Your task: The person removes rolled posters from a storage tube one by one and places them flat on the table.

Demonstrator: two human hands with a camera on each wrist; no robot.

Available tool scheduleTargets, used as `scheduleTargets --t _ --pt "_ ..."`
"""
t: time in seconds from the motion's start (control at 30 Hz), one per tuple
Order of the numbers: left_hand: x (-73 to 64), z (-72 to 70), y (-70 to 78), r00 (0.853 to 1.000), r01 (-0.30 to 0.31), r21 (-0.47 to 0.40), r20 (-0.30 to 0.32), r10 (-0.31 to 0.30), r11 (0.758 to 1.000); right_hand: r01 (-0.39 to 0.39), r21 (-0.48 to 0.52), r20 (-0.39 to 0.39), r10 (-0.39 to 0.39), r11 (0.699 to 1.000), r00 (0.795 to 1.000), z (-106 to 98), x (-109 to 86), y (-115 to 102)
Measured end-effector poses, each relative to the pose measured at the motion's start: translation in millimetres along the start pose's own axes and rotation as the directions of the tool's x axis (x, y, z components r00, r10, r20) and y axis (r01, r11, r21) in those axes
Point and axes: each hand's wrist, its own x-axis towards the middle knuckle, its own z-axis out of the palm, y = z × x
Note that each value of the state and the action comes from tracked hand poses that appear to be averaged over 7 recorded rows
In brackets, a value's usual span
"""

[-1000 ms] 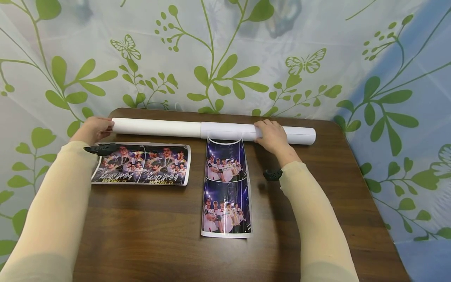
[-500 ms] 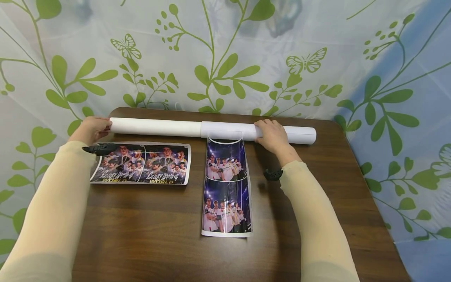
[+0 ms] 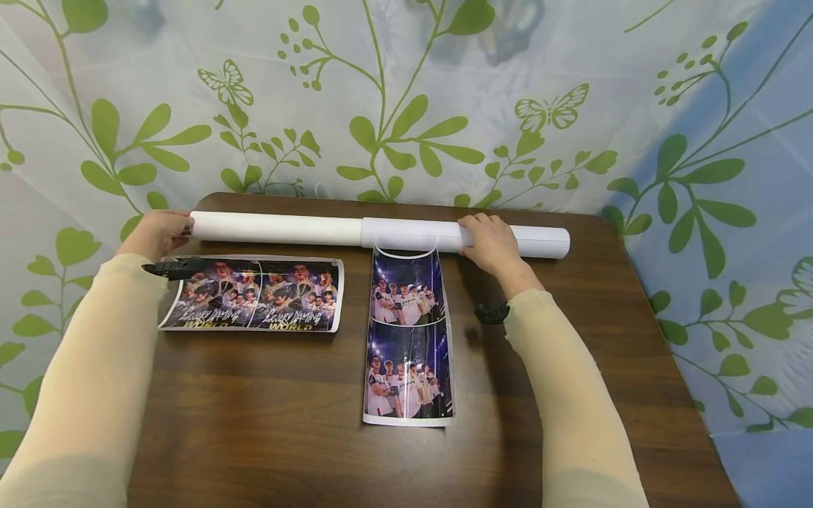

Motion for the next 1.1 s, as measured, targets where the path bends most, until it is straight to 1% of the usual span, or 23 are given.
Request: scheduleTargets --t 0.13,0.33,0.5,0.6,0.87,1.03,1.1 --pt "-1.1 -2.2 -0.4 1.000 0.000 -0.012 0.000 0.000 1.000 -0.002 -0.005 0.002 0.002 1.000 1.000 -0.1 0.8 -0.4" --pt "1.2 -8.8 -2.7 1.000 -0.004 0.000 0.001 0.004 1.000 0.000 -0.004 0.003 0.000 1.000 1.000 -0.3 1.1 -1.6" --pt "3.4 -14.3 -6.0 1.000 0.006 -0.006 -0.028 -0.006 1.000 0.003 -0.002 0.003 -0.003 1.000 1.000 -0.8 1.2 -2.1" --pt "2.1 -15.6 -5.5 0.999 0.011 -0.017 -0.041 -0.012 1.000 -0.001 -0.001 0.000 0.001 1.000 1.000 -1.4 1.1 -2.3" --pt "-1.7 -20.1 -4.8 0.999 0.006 -0.009 -0.045 -0.007 1.000 -0.001 0.002 0.000 0.001 1.000 1.000 -1.6 0.6 -3.4" --pt "-3.2 -26.9 -6.9 0.999 -0.015 0.002 -0.039 0.015 1.000 0.005 -0.001 0.000 -0.005 1.000 1.000 -1.6 0.6 -3.2" --pt "-3.5 -30.1 -8.3 0.999 -0.013 0.012 -0.031 0.014 1.000 0.009 -0.003 -0.001 -0.009 1.000 1.000 -1.7 1.0 -2.9"
